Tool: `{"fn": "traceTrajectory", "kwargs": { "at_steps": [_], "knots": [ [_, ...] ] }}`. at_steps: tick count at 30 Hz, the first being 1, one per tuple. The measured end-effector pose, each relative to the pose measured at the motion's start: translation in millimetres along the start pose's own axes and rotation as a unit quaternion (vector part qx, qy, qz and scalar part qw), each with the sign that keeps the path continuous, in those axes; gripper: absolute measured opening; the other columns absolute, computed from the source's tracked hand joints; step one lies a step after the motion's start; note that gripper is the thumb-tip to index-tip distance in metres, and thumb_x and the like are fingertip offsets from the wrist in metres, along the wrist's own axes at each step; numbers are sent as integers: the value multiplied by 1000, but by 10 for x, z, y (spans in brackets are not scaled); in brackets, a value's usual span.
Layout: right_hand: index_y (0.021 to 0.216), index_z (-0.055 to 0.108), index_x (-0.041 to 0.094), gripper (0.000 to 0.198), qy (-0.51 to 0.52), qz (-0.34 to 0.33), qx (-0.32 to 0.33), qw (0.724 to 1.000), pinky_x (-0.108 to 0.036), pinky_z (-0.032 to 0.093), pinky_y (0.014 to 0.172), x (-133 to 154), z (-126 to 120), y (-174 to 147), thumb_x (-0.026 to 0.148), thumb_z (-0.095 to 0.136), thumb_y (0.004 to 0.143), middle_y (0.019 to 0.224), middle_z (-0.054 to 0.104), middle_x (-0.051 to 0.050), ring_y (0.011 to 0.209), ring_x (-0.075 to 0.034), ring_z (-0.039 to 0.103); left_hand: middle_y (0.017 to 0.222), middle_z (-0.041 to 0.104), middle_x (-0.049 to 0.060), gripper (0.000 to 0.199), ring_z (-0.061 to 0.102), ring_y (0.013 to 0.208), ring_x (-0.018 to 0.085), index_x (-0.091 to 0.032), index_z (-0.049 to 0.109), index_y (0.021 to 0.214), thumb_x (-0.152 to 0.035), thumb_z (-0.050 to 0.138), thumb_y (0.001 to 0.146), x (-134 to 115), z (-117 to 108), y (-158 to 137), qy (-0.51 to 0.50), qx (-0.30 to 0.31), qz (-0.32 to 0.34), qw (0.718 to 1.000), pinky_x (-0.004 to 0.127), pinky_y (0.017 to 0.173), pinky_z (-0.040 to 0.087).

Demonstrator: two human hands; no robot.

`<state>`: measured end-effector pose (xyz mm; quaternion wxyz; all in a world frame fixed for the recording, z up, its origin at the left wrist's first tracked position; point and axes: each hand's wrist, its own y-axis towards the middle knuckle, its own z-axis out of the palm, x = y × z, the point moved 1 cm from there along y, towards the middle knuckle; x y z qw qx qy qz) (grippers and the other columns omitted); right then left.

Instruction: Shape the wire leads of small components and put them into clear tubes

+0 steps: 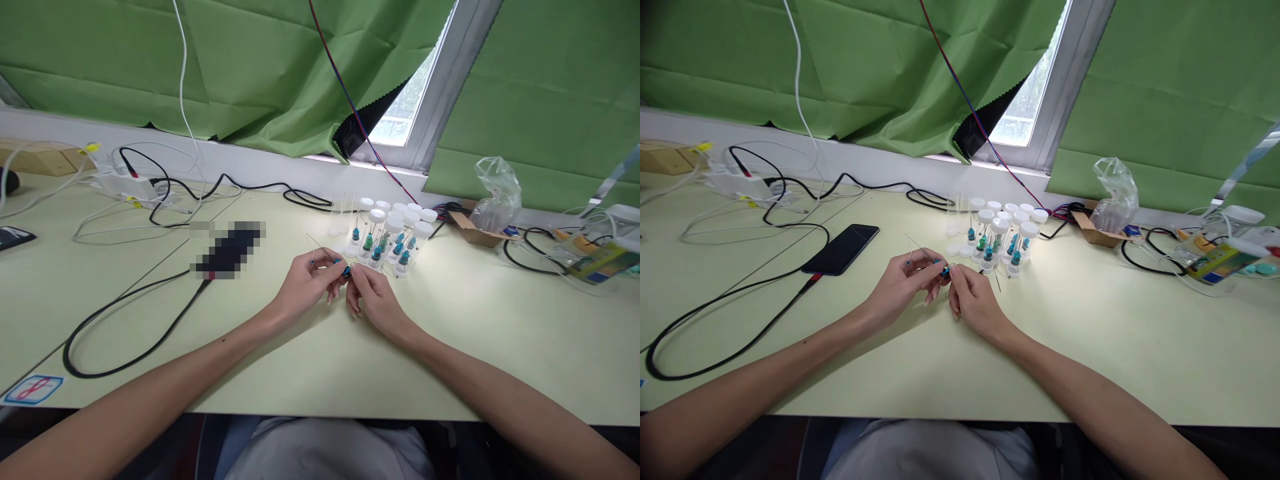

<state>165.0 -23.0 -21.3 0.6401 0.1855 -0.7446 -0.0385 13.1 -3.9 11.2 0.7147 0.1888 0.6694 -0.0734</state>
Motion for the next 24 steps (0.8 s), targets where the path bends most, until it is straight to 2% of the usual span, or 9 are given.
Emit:
{"fn": "traceTrajectory", "kwargs": {
  "at_steps": [7, 12, 19, 24],
  "knots": [
    [96, 47, 24, 30, 33, 17, 13, 999, -22, 38, 42, 10, 3, -5, 54, 52, 95, 49, 47, 11, 39, -10, 42, 59, 54, -4, 27, 51, 47, 11, -17, 61, 83, -41, 72, 80, -42, -4, -13, 12, -18, -4, 1000, 28, 53, 43],
    [88, 49, 23, 33, 19, 14, 17, 1000, -23, 39, 43, -7, 3, 0, 55, 47, 97, 49, 46, 9, 40, -10, 42, 55, 53, -4, 26, 51, 48, 12, -18, 61, 80, -42, 71, 80, -23, -9, -7, 25, -18, -7, 999, 27, 54, 42],
    [89, 49, 23, 30, 25, 7, 16, 1000, -23, 38, 43, -5, 8, -6, 52, 48, 97, 48, 45, 9, 40, -10, 42, 54, 52, -4, 26, 50, 49, 11, -18, 60, 81, -41, 70, 82, -29, -11, -9, 34, -16, -10, 999, 27, 54, 41],
    [83, 50, 22, 35, 4, 1, 12, 1000, -24, 38, 44, -23, 3, -6, 53, 43, 99, 49, 45, 7, 41, -11, 43, 58, 54, -4, 28, 51, 49, 11, -17, 59, 79, -42, 71, 81, -34, 0, -12, 23, -11, -10, 1000, 27, 54, 42]
  ]
}}
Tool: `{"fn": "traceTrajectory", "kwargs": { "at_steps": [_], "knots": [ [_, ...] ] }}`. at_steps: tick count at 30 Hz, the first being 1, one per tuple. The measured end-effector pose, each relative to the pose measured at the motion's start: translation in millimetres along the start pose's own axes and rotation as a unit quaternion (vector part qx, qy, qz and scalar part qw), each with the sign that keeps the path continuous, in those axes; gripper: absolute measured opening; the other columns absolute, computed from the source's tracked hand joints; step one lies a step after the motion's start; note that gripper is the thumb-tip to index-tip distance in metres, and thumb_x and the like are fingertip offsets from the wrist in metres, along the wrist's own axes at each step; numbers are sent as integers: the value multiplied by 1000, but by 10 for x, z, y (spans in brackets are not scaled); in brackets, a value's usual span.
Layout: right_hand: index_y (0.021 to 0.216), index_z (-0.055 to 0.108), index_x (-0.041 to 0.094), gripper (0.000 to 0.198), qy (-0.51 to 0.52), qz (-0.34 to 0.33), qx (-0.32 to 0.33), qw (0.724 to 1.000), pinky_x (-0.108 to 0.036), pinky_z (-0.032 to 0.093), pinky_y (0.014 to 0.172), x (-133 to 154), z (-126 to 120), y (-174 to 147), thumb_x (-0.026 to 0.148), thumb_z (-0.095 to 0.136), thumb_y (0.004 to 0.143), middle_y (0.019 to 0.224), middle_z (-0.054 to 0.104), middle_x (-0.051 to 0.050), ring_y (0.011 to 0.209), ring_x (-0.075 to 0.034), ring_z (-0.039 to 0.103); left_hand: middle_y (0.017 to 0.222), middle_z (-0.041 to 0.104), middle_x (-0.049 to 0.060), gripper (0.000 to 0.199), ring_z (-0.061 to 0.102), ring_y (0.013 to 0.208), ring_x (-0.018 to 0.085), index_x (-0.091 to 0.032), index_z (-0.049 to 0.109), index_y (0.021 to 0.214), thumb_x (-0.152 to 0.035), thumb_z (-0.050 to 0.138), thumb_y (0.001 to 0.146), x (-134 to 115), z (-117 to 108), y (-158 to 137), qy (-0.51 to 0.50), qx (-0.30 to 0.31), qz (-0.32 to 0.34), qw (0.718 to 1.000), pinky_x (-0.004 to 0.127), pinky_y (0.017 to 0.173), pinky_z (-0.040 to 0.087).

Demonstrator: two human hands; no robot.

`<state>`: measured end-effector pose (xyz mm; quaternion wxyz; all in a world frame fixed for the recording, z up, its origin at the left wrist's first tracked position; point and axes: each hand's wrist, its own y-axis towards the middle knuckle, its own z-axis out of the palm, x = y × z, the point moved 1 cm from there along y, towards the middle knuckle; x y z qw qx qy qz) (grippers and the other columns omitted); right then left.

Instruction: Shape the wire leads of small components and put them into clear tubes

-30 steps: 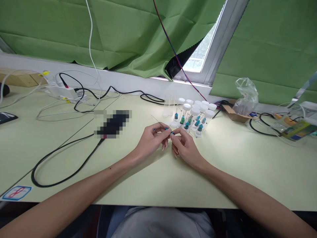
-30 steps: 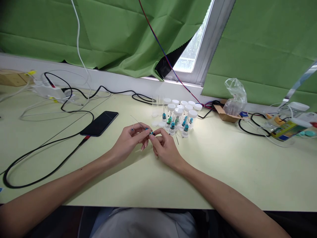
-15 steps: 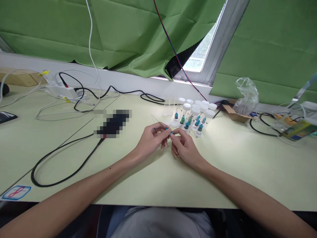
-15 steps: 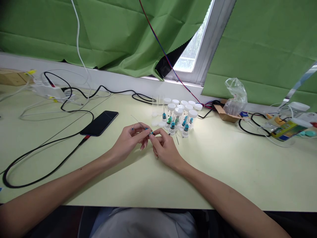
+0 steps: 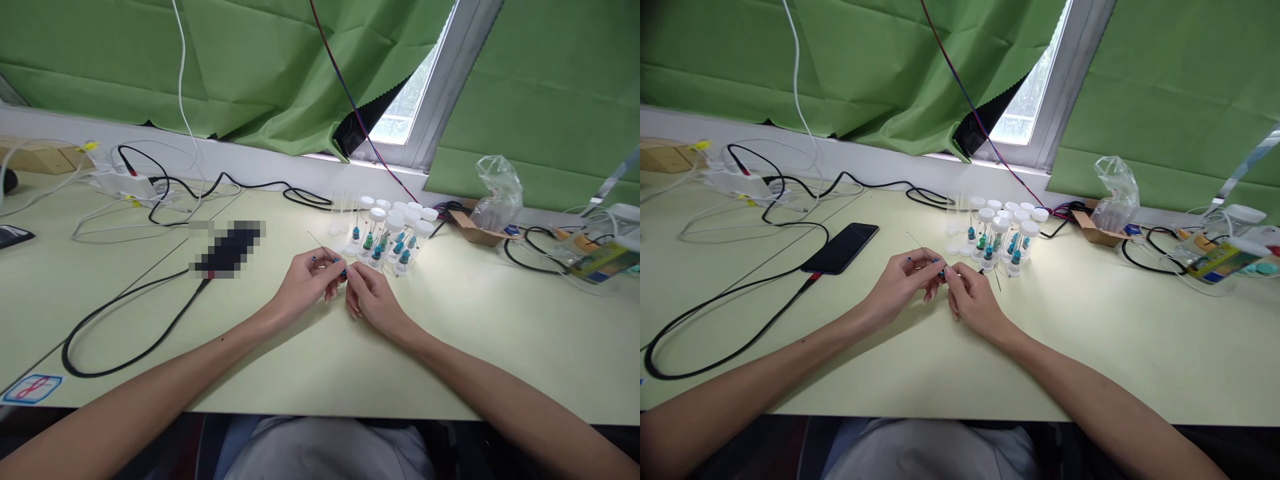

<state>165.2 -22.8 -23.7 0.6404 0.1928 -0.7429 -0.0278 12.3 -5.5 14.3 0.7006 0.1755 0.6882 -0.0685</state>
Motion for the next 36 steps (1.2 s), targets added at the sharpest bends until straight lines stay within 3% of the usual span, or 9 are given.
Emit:
{"fn": "traceTrajectory", "kwargs": {
  "at_steps": [7, 20, 32, 36],
  "knots": [
    [77, 48, 22, 41, -23, 4, -6, 1000, -26, 40, 47, 34, 8, -3, 52, 36, 102, 49, 45, 6, 41, -11, 44, 66, 59, 0, 30, 52, 50, 11, -17, 59, 81, -43, 72, 80, 41, -9, 13, -3, 10, 0, 1000, 28, 54, 44],
    [80, 49, 22, 38, -24, -1, 9, 1000, -24, 39, 45, 18, 2, 3, 50, 38, 102, 49, 47, 7, 41, -10, 43, 60, 54, -3, 27, 51, 50, 11, -17, 58, 80, -41, 69, 83, 36, -14, 9, 26, 11, 12, 1000, 26, 53, 42],
    [80, 51, 20, 40, -57, 2, 42, 997, -23, 39, 49, -17, -11, 6, 46, 33, 104, 51, 49, 6, 45, -11, 46, 57, 52, -3, 18, 50, 51, 10, -17, 57, 77, -32, 61, 86, 19, -35, 18, 97, 15, 8, 995, 24, 51, 39],
    [82, 52, 20, 35, -81, -2, 72, 994, -24, 38, 53, -4, -22, 14, 41, 35, 104, 53, 51, 5, 47, -11, 46, 60, 53, -3, 15, 51, 54, 11, -18, 58, 76, -30, 60, 85, 38, -39, 18, 150, 16, 37, 988, 25, 55, 42]
  ]
}}
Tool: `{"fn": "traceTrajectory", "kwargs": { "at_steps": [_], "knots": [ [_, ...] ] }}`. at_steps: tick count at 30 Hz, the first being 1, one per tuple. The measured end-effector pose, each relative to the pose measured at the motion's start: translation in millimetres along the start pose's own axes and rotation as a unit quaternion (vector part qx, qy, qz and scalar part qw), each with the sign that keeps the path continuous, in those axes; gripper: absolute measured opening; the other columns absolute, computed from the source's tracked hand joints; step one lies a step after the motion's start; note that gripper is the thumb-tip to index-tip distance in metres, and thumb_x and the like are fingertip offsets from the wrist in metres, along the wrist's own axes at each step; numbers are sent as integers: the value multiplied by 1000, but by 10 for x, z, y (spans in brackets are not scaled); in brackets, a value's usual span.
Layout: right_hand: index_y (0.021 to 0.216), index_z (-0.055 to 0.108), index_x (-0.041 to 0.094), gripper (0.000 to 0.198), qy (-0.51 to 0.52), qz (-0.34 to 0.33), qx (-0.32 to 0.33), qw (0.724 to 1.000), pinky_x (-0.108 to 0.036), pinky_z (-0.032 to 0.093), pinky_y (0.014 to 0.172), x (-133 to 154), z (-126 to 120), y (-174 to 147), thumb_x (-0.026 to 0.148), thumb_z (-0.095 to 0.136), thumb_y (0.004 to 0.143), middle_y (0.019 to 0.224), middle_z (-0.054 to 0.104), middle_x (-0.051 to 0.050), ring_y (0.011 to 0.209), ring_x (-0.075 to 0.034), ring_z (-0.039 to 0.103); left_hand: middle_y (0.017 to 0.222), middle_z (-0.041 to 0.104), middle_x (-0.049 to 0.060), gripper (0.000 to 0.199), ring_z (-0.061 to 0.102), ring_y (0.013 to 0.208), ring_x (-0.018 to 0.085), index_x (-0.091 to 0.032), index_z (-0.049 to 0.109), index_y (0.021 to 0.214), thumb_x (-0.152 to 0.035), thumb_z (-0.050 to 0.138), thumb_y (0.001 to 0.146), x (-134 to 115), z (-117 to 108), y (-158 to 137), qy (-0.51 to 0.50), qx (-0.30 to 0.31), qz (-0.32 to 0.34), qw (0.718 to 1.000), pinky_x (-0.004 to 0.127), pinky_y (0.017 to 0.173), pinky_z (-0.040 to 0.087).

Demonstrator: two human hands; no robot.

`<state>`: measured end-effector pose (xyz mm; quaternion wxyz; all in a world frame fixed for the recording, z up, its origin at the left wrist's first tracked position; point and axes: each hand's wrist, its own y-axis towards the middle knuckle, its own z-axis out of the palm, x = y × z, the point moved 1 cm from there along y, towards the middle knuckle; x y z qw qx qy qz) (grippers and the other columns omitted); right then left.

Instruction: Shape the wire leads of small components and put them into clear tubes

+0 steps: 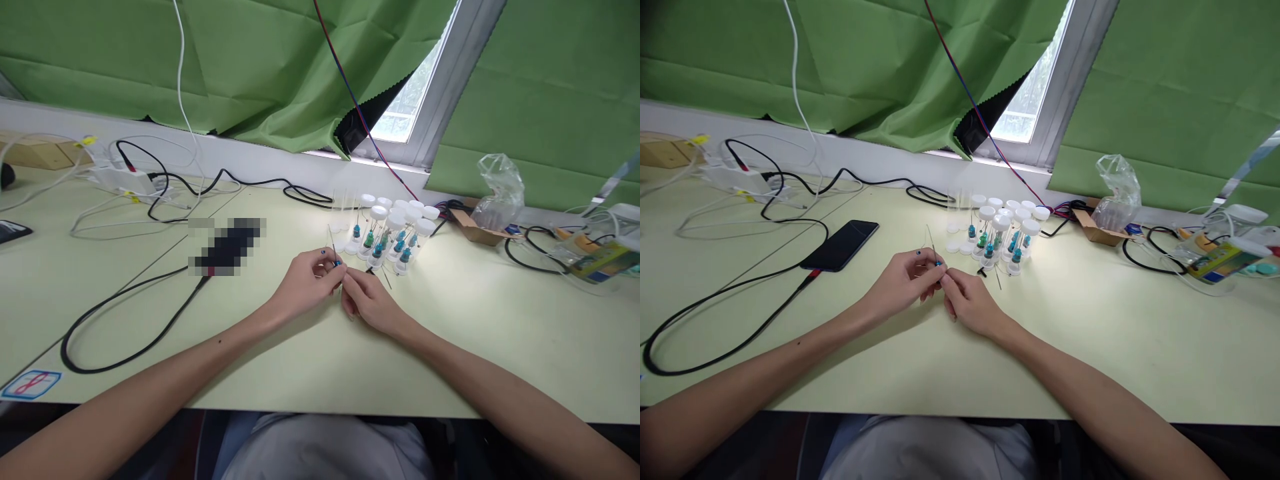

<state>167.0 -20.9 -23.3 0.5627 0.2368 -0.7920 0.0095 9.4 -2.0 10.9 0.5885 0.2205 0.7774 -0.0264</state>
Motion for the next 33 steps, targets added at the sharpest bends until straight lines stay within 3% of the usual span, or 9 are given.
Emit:
{"fn": "traceTrajectory", "kwargs": {
  "at_steps": [7, 14, 26, 33],
  "knots": [
    [82, 53, 20, 33, -22, -4, 15, 1000, -24, 38, 53, -4, -7, 3, 37, 35, 104, 52, 51, 5, 48, -11, 45, 63, 54, -2, 15, 52, 58, 12, -18, 59, 76, -30, 60, 85, 32, 8, -9, 35, -10, 20, 999, 26, 57, 43],
    [82, 54, 20, 38, 0, -12, -6, 1000, -24, 40, 55, 0, 13, -12, 43, 34, 104, 53, 52, 5, 48, -11, 46, 59, 53, -3, 22, 51, 54, 11, -17, 56, 74, -34, 62, 87, 3, 2, 3, -54, 22, 19, 998, 25, 54, 41],
    [71, 51, 20, 55, 29, 12, -47, 998, -26, 42, 54, 13, 35, -10, 59, 27, 101, 49, 51, 3, 46, -12, 48, 62, 57, -1, 29, 52, 52, 11, -16, 60, 76, -44, 67, 84, -8, 5, 17, -148, 38, -37, 988, 26, 53, 43],
    [87, 49, 22, 33, 79, 9, -62, 995, -23, 39, 45, 29, 20, -13, 52, 42, 100, 50, 48, 8, 41, -10, 42, 64, 57, -2, 26, 51, 49, 9, -16, 62, 82, -40, 72, 80, -55, 17, -6, -173, -5, -50, 984, 26, 53, 44]
  ]
}}
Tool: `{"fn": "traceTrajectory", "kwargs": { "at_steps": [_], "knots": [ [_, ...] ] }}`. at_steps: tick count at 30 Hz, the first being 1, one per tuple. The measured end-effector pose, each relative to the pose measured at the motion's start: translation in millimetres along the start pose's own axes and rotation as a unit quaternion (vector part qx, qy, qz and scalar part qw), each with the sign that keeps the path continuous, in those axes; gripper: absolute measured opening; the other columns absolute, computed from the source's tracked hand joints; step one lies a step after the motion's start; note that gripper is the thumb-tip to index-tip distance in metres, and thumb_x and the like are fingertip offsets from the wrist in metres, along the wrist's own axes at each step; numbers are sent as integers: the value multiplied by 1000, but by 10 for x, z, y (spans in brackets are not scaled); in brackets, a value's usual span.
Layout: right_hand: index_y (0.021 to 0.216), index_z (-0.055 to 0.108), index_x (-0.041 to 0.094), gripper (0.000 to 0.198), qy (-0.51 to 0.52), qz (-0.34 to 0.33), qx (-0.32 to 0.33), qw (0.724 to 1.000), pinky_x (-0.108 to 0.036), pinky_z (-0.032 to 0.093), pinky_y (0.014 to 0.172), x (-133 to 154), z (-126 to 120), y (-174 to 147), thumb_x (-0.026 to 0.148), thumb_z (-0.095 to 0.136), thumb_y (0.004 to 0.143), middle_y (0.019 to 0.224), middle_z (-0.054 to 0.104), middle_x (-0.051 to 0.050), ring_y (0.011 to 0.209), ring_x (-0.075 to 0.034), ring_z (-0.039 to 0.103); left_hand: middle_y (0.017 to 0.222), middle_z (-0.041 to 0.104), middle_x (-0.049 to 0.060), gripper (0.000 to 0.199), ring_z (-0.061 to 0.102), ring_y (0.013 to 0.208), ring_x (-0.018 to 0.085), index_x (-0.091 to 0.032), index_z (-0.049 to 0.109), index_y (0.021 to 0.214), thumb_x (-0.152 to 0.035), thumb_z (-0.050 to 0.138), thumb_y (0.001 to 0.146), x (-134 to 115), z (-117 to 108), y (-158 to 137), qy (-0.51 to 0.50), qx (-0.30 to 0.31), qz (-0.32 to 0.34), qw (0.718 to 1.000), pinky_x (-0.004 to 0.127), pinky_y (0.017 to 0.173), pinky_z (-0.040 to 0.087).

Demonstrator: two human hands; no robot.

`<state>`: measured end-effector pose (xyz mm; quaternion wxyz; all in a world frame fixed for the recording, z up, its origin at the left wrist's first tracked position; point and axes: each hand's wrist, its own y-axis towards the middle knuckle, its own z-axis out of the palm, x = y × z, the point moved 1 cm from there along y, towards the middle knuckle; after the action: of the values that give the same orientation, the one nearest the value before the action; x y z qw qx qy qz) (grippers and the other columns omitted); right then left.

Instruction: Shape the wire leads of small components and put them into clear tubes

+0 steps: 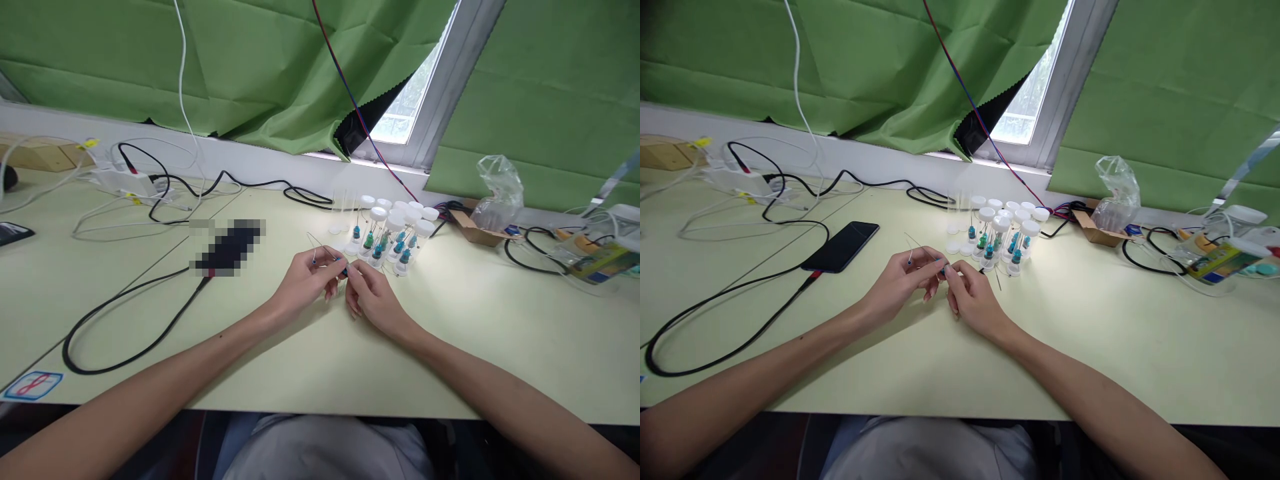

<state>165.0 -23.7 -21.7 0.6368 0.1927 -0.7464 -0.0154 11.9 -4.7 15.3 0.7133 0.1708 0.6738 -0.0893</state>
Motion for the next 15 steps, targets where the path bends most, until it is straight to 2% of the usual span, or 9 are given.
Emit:
{"fn": "traceTrajectory", "kwargs": {
  "at_steps": [3, 7, 15],
  "knots": [
    [92, 48, 23, 27, 21, -5, 9, 1000, -22, 37, 42, -8, 3, -1, 50, 48, 98, 49, 47, 10, 39, -10, 42, 60, 54, -3, 24, 51, 48, 10, -16, 62, 83, -38, 71, 81, 3, -2, 1, -5, -4, 1, 1000, 27, 52, 44],
    [90, 49, 23, 29, 20, -10, 7, 1000, -23, 38, 42, -20, 3, 0, 51, 47, 99, 49, 46, 9, 39, -10, 42, 60, 54, -3, 25, 51, 48, 10, -16, 62, 82, -39, 72, 80, 11, -7, 7, -17, 6, -4, 1000, 27, 51, 44],
    [67, 50, 20, 56, -29, 1, -9, 1000, -27, 40, 50, -37, -1, 1, 62, 29, 100, 47, 47, 3, 42, -12, 46, 63, 59, 0, 26, 56, 56, 13, -16, 63, 81, -40, 74, 78, 16, -5, 3, -31, 24, -10, 999, 26, 52, 44]
  ]
}}
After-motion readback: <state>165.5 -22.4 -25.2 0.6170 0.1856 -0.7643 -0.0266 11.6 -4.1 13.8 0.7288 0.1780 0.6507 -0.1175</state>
